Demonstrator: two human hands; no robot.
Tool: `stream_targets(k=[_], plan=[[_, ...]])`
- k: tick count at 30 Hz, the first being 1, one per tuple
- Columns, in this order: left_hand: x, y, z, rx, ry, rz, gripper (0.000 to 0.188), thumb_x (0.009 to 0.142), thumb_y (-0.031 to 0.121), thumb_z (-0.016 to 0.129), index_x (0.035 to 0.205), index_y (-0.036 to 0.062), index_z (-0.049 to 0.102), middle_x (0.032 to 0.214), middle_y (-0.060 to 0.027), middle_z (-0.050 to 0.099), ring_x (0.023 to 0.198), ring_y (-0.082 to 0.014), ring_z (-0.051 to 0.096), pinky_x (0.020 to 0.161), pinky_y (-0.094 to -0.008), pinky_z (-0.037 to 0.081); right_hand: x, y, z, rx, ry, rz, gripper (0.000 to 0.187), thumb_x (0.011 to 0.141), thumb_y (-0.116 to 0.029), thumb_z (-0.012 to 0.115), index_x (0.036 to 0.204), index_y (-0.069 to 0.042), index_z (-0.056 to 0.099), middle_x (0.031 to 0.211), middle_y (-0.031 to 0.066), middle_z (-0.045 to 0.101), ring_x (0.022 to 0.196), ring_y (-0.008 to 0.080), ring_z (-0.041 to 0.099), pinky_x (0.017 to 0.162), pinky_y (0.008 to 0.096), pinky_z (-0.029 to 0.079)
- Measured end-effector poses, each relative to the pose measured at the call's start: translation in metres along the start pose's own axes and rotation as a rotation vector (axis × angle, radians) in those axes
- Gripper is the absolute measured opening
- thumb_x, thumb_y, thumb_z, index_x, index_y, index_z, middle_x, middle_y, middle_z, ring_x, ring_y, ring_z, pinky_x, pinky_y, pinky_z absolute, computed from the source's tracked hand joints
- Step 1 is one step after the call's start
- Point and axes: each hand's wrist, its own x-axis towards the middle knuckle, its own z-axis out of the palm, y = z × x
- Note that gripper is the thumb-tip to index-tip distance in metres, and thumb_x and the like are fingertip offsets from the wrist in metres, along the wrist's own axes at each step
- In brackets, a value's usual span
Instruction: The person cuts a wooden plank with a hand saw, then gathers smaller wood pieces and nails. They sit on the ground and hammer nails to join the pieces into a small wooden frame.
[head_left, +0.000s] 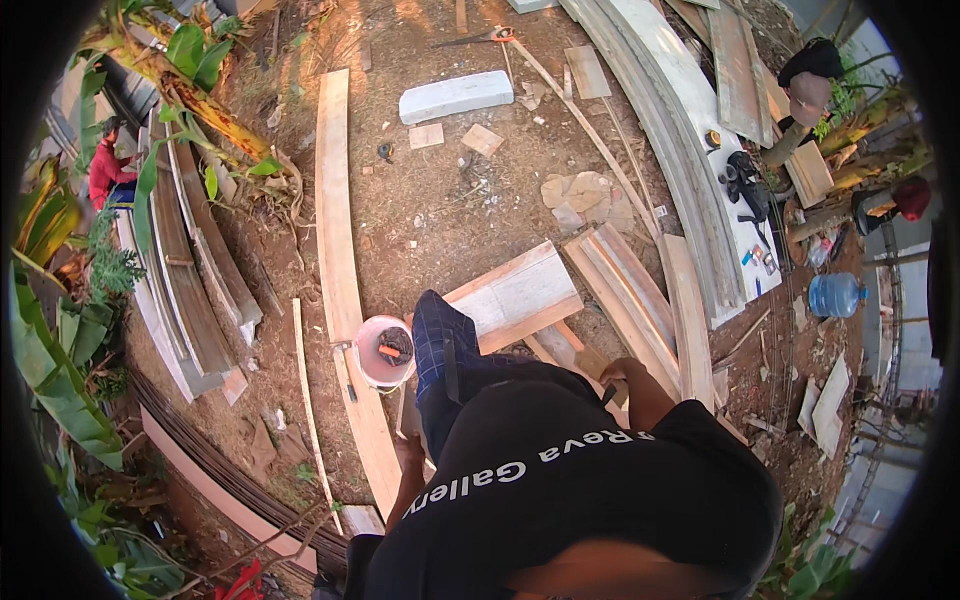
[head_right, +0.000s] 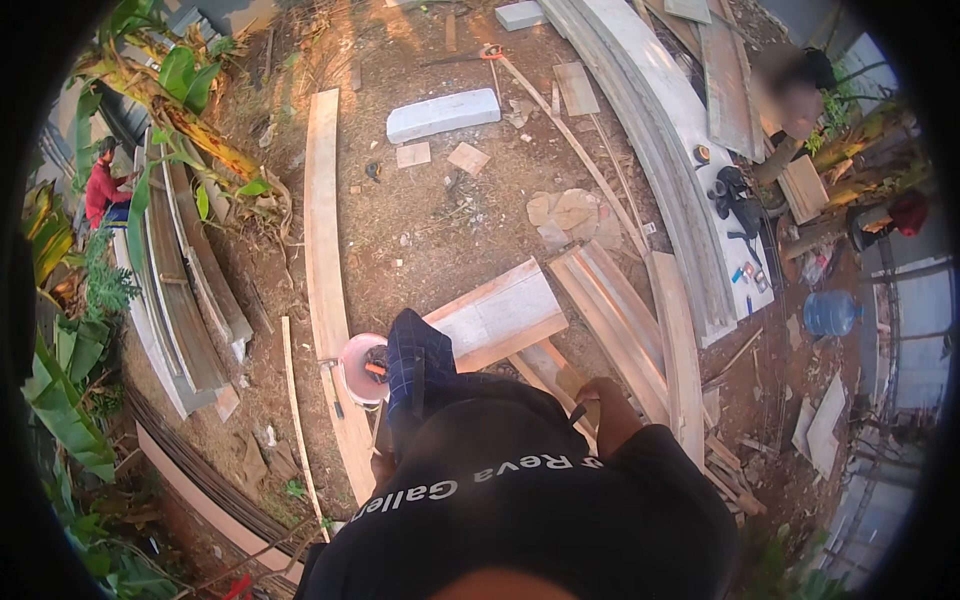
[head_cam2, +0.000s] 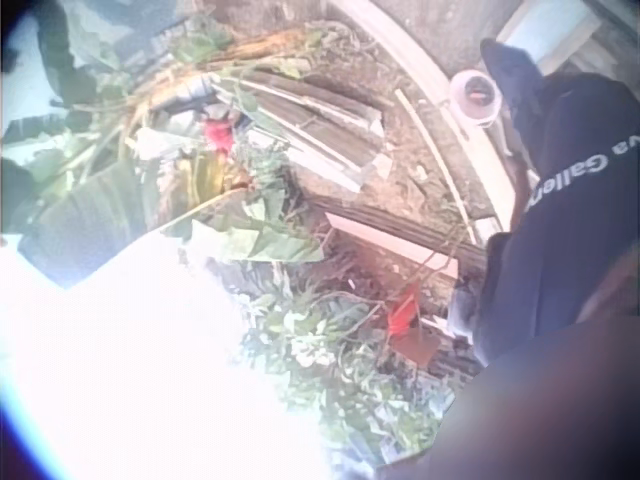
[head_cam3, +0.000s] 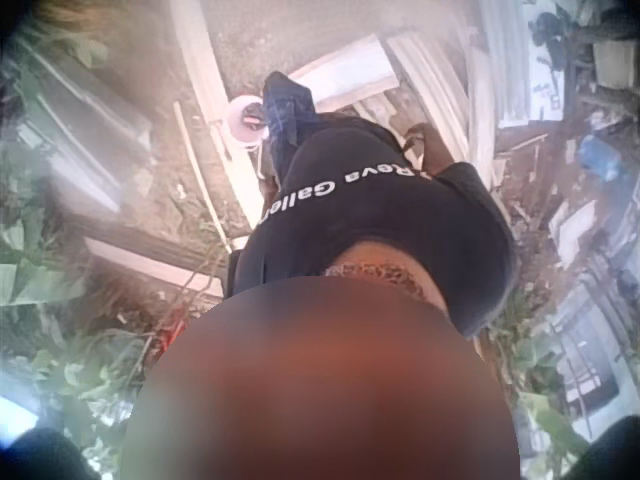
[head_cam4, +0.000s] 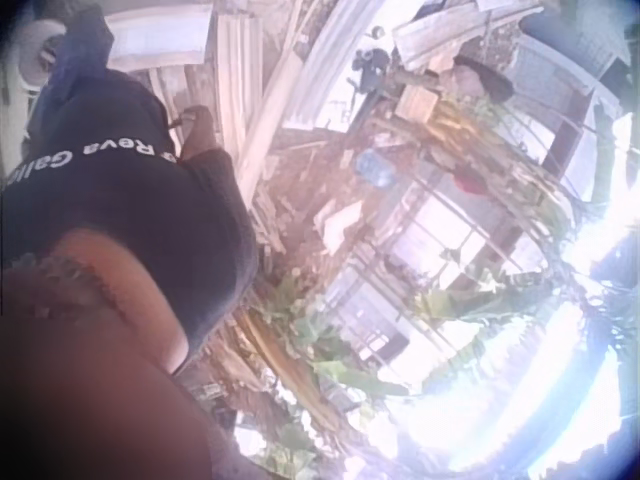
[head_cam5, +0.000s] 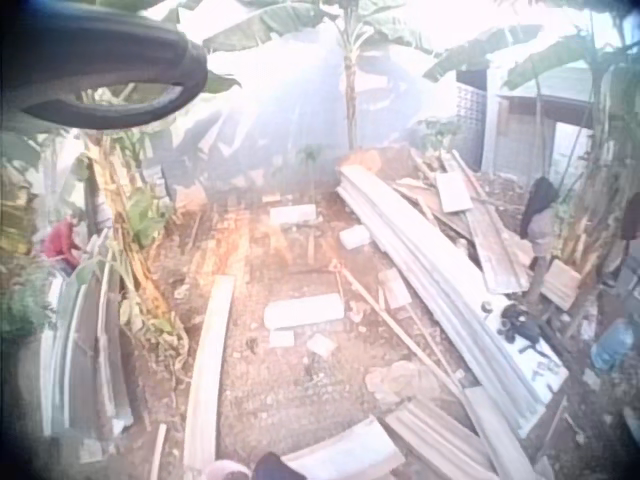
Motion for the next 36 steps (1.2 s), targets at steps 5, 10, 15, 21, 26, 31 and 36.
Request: stream_targets(k=[5, 10, 15, 21, 26, 31, 36], plan=[[0.114, 0.018, 0.013, 0.074, -0.071, 0.075, 0.068, 0.095, 0.048, 0.058, 0.137, -0.0051, 0.047, 0.126, -0.0312, 0.062, 0.119, -0.0446, 0.060, 0.096, -0.0517, 0.049, 0.016, -0.056, -0.073, 0.374, 0.235, -0.031, 0.063, 0.068, -0.037, 0.084, 0.117, 0.001, 0.070, 0.111, 0.0170, 0.073, 0.094, 0.0315, 0.072, 0.083, 0.0427, 0.056], [0.271, 0.075, -0.014, 0.381, -0.038, 0.362, 0.079, 0.094, 0.046, 0.062, 0.146, -0.0071, 0.034, 0.126, -0.0314, 0.061, 0.120, -0.0447, 0.059, 0.099, -0.0499, 0.048, 0.043, -0.145, -0.115, 0.687, 0.355, -0.188, 0.067, 0.066, -0.030, 0.087, 0.123, -0.003, 0.067, 0.106, 0.0173, 0.073, 0.095, 0.0313, 0.071, 0.085, 0.0442, 0.055], [0.456, 0.219, -0.118, 0.186, -0.102, 0.283, 0.080, 0.087, 0.039, 0.075, 0.147, 0.0023, 0.037, 0.137, -0.0303, 0.055, 0.126, -0.0443, 0.054, 0.105, -0.0477, 0.045, 0.087, -0.204, -0.127, 0.721, 0.256, 0.009, 0.068, 0.062, -0.037, 0.089, 0.118, -0.003, 0.072, 0.110, 0.0175, 0.074, 0.101, 0.0288, 0.071, 0.092, 0.0435, 0.054], [0.609, 0.458, -0.258, 0.181, -0.089, 0.481, 0.060, 0.084, 0.029, 0.081, 0.127, -0.0030, 0.053, 0.099, -0.0175, 0.067, 0.087, -0.0200, 0.061, 0.077, -0.0375, 0.052, 0.037, -0.275, -0.131, 0.775, 0.012, 0.263, 0.073, 0.060, -0.044, 0.089, 0.119, -0.005, 0.072, 0.121, 0.0150, 0.071, 0.108, 0.0264, 0.069, 0.094, 0.0401, 0.052], [0.674, 0.646, -0.293, -0.235, -0.268, 0.698, 0.022, 0.092, 0.019, 0.073, 0.100, -0.0016, 0.073, 0.082, -0.0018, 0.069, 0.073, -0.0105, 0.057, 0.067, -0.0309, 0.046, 0.039, -0.321, -0.150, 0.792, -0.024, 0.209, 0.066, 0.071, -0.049, 0.080, 0.123, -0.011, 0.070, 0.126, 0.0108, 0.069, 0.113, 0.0276, 0.067, 0.095, 0.0401, 0.051], [0.660, 0.790, -0.238, -0.236, -0.462, 0.846, 0.024, 0.095, 0.023, 0.070, 0.102, 0.0001, 0.071, 0.087, -0.0010, 0.069, 0.077, -0.0094, 0.057, 0.070, -0.0296, 0.047, 0.055, -0.362, -0.200, 0.750, 0.024, 0.152, 0.061, 0.077, -0.048, 0.071, 0.123, -0.009, 0.069, 0.118, 0.0121, 0.071, 0.103, 0.0276, 0.069, 0.089, 0.0447, 0.052], [0.656, 0.909, -0.146, 0.109, -0.604, 1.023, 0.030, 0.095, 0.026, 0.067, 0.109, -0.0001, 0.066, 0.092, -0.0115, 0.070, 0.085, -0.0184, 0.064, 0.080, -0.0350, 0.050, 0.081, -0.375, -0.287, 0.729, 0.015, 0.081, 0.052, 0.080, -0.047, 0.069, 0.117, -0.009, 0.071, 0.108, 0.0134, 0.072, 0.098, 0.0273, 0.069, 0.085, 0.0449, 0.053]])
